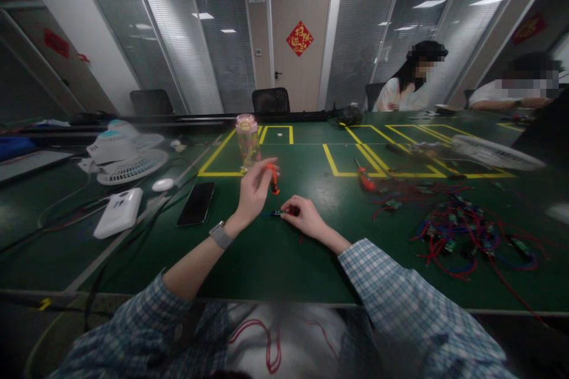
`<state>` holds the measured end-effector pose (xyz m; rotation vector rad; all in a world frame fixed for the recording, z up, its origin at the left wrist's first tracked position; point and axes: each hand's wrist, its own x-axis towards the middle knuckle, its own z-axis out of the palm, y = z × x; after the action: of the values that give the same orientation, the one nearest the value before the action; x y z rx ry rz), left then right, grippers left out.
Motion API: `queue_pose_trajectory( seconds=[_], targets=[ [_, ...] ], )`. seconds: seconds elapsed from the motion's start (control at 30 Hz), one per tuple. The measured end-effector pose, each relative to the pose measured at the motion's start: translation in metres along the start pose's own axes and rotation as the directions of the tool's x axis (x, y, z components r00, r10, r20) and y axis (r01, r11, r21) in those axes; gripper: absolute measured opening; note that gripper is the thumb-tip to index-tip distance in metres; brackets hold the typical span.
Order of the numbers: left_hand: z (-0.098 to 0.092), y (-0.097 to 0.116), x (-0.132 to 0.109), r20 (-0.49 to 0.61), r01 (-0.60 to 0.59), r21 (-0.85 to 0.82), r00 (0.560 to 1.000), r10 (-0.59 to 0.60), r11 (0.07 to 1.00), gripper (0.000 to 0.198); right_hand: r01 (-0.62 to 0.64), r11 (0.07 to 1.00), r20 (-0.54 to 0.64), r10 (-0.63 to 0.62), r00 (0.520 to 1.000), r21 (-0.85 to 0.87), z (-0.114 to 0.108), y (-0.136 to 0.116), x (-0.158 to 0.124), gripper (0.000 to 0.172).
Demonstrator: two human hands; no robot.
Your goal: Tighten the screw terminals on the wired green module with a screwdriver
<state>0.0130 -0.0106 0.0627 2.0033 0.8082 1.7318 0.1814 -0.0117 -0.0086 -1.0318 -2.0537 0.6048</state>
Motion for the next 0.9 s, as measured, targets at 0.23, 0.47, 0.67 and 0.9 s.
queue_pose_trajectory(
  seconds=[0.23, 0.47, 0.67, 0.9],
  targets=[
    [-0.0008, 0.0014, 0.0014, -0.035, -0.062, 0.123, 0.997, 0.067, 0.990, 0.019, -0.018, 1.000, -0.006, 0.018, 1.000, 0.010, -0.0001, -0.0010, 0.0001, 0.007],
    [-0.0035, 0.0019, 0.0006, -0.032, -0.056, 0.083, 0.998, 0.058, 0.995, 0.028, -0.013, 1.000, 0.004, 0.013, 1.000, 0.003, -0.0008, -0.0004, 0.0001, 0.008],
    [-0.0024, 0.0034, 0.0016, -0.075, -0.093, 0.159, 0.991, 0.106, 0.983, 0.015, -0.009, 1.000, 0.003, 0.009, 1.000, -0.007, -0.0006, -0.0005, 0.0002, 0.008],
    [-0.0021, 0.0014, 0.0013, -0.053, -0.118, 0.124, 0.991, 0.126, 0.985, 0.025, -0.003, 1.000, 0.001, 0.003, 1.000, -0.002, 0.0000, 0.0009, 0.0002, 0.007]
  ],
)
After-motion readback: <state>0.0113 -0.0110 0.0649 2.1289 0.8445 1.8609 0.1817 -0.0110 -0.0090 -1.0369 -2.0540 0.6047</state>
